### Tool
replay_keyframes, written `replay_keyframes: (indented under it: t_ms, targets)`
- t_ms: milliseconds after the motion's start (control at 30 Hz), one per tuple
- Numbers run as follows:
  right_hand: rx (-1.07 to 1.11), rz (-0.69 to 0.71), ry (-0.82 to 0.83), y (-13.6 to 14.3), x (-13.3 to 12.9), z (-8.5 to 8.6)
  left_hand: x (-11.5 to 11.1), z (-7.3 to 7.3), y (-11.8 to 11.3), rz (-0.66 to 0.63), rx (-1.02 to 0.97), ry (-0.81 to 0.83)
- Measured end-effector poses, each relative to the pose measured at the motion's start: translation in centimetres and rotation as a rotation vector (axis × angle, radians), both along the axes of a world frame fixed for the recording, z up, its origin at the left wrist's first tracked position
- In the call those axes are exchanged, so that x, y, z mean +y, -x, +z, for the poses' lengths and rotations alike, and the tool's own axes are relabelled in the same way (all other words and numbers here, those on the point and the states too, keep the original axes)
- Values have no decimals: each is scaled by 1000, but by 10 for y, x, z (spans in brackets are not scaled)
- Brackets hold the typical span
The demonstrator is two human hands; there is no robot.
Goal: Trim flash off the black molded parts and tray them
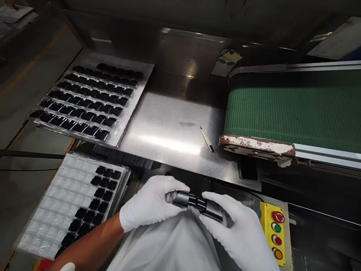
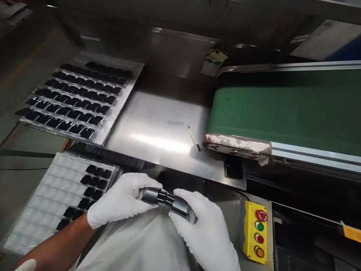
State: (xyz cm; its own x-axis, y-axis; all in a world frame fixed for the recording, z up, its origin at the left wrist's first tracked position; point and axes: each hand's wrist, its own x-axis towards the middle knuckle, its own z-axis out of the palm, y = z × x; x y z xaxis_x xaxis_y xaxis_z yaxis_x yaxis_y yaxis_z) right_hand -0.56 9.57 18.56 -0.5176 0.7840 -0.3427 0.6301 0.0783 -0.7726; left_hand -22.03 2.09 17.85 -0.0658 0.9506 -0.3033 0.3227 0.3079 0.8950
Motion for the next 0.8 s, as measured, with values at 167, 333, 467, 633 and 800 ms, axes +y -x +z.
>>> replay_keyframes:
  t_ms: [167,333,467,633,800]
  targets:
    - [21,-10,48,5,5,-2,0,-1,-1,56,-85,75]
    - [279,-234,309,7,4,-18,4,-10,-4,282,-505,236]
    - [478,-416,624,13,-7,-31,3,-23,-8,294,-804,307]
    - [582,-619,835,22,-21,-38,-1,-33,-17,377,-878,411]
    - [591,-672,854,22,-25,-40,1,-33,-22,413,-864,441]
